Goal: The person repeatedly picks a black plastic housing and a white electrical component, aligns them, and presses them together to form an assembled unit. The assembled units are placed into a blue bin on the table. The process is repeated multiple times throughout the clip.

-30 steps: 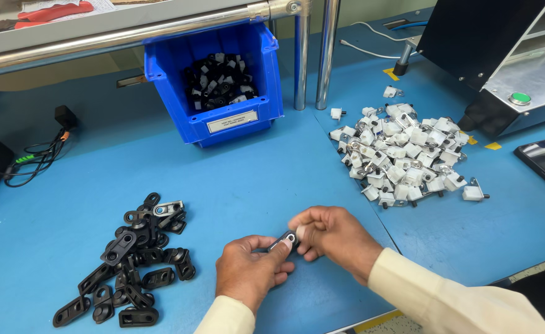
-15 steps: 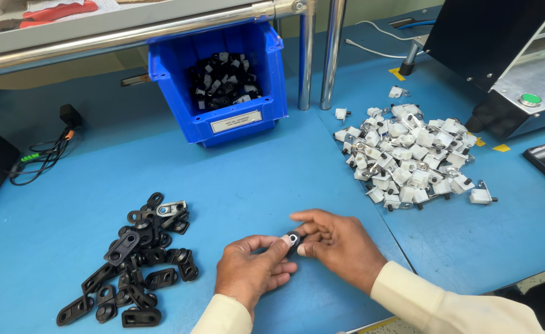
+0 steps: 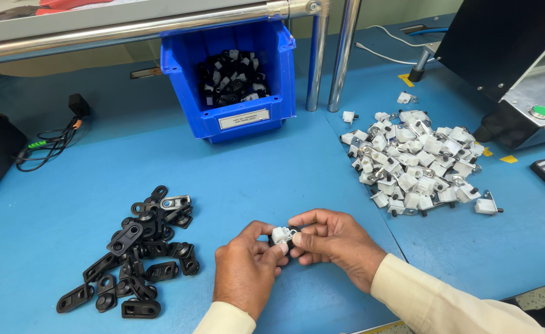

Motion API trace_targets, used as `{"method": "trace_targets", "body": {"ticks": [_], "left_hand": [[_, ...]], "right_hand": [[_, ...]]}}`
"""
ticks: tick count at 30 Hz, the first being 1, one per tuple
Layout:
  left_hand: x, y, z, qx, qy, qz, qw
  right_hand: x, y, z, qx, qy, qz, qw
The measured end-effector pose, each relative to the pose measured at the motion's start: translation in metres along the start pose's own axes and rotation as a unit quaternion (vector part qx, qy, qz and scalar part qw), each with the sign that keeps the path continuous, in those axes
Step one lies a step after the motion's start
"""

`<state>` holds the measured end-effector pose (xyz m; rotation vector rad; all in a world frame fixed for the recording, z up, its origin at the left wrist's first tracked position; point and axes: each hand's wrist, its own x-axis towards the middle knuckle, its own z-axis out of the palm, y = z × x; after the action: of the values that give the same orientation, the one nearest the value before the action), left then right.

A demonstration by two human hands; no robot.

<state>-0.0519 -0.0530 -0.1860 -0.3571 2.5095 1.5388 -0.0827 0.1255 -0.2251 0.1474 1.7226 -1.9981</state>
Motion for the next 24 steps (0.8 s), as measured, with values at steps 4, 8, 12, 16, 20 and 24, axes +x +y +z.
{"method": "trace_targets", "body": {"ticks": [4, 8, 12, 16, 20, 24], "left_hand": [[-0.002, 0.0, -0.001, 0.029, 0.006, 0.012, 0.999], [0.002, -0.006, -0.003, 0.009, -0.023, -0.022, 0.999], [0.008, -0.009, -0.004, -0.164, -0.057, -0.107, 0.979], [0.01, -0.008, -0.002, -0.263, -0.053, -0.163, 0.95], [0.007, -0.007, 0.002, -0.33, -0.042, -0.212, 0.919], [0.004, -0.005, 0.009, -0.331, -0.016, -0.206, 0.921]], "right_hand": [[0.003, -0.003, 0.001, -0.012, -0.005, 0.011, 1.0], [0.007, -0.002, 0.005, 0.028, 0.0, 0.016, 0.999], [0.008, -0.003, 0.011, 0.012, 0.031, 0.007, 0.999], [0.006, -0.004, 0.019, 0.012, 0.048, -0.019, 0.999], [0.004, -0.004, 0.025, -0.039, 0.12, 0.006, 0.992], [0.003, -0.001, 0.033, -0.058, 0.145, -0.016, 0.988]]}}
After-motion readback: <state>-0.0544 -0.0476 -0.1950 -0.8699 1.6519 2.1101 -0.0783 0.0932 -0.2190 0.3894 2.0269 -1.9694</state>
